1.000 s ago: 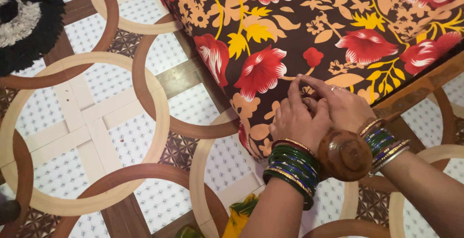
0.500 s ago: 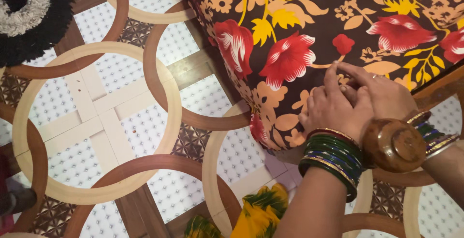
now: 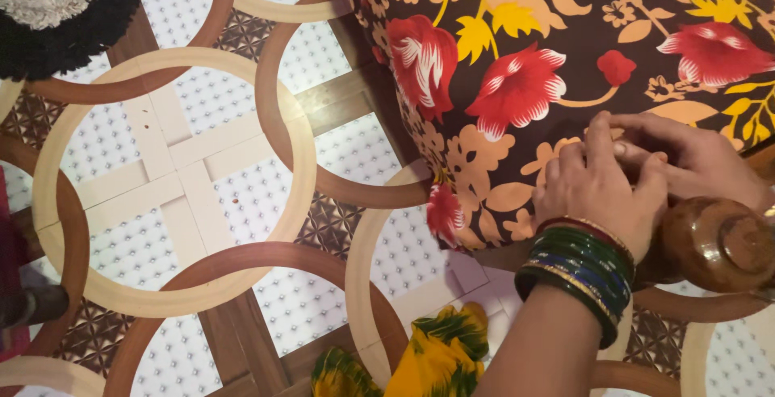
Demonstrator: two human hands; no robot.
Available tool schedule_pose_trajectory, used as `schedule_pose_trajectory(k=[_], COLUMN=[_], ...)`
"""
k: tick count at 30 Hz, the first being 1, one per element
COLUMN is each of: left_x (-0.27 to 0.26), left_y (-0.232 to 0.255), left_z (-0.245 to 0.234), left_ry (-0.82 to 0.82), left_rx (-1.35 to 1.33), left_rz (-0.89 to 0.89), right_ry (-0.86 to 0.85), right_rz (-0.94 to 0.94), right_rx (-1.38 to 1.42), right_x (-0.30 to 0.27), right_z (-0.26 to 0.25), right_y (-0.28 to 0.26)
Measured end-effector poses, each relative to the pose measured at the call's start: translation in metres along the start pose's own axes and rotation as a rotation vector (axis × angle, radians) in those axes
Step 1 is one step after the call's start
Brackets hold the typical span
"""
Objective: The person folds the edge of a floral-patterned bed sheet over the side of a wooden bed frame. They smooth the fabric and tuck it under the mattress along the length of the bed, working from one end to the other.
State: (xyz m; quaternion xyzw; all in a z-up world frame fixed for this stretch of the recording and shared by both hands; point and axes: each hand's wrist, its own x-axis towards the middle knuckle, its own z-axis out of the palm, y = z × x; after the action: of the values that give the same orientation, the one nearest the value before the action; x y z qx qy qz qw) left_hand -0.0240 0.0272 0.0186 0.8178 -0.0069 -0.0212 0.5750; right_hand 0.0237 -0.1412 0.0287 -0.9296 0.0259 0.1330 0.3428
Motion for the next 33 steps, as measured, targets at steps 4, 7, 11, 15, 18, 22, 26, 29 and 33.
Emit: schedule_pose_trajectory(k=[4,7,11,15,18,22,26,29,33], left_x=[-0.013,-0.020,-0.021,-0.018,-0.015,-0.012,-0.010,-0.008,-0.002], left_y=[-0.005,-0.008,-0.007,0.002,0.004,-0.002,-0.016,-0.023,-0.029], left_z=[-0.015,-0.025,-0.041,-0.057,-0.070,-0.083,-0.096,-0.107,-0.111], left_ry=[0.033,0.088,0.086,0.025,-0.043,-0.062,-0.109,-0.135,-0.173], left_rx=[-0.052,-0.073,-0.090,-0.108,-0.096,-0.080,-0.086,-0.092,-0.074], left_rz=[-0.006,-0.005,0.017,0.018,0.006,0.024,0.033,0.015,-0.002], right_ry=[-0.084,-0.143,-0.107,-0.038,-0.026,0.082,0.135,0.192,0.227], right_rz=[-0.067,-0.010,0.060,-0.020,0.067,0.098,0.146,0.142,0.167], right_rx=[0.029,0.002,-0.023,-0.128,-0.176,-0.393,-0.623,-0.472,-0.437], right_x=[0.007,0.017,0.011,0.002,-0.006,-0.019,-0.025,-0.024,-0.031], right_z=[-0.009,-0.019,-0.034,-0.034,-0.020,0.013,0.035,0.039,0.040], right_y=[0.017,0.021,0.008,-0.022,-0.051,-0.088,-0.110,-0.113,-0.116])
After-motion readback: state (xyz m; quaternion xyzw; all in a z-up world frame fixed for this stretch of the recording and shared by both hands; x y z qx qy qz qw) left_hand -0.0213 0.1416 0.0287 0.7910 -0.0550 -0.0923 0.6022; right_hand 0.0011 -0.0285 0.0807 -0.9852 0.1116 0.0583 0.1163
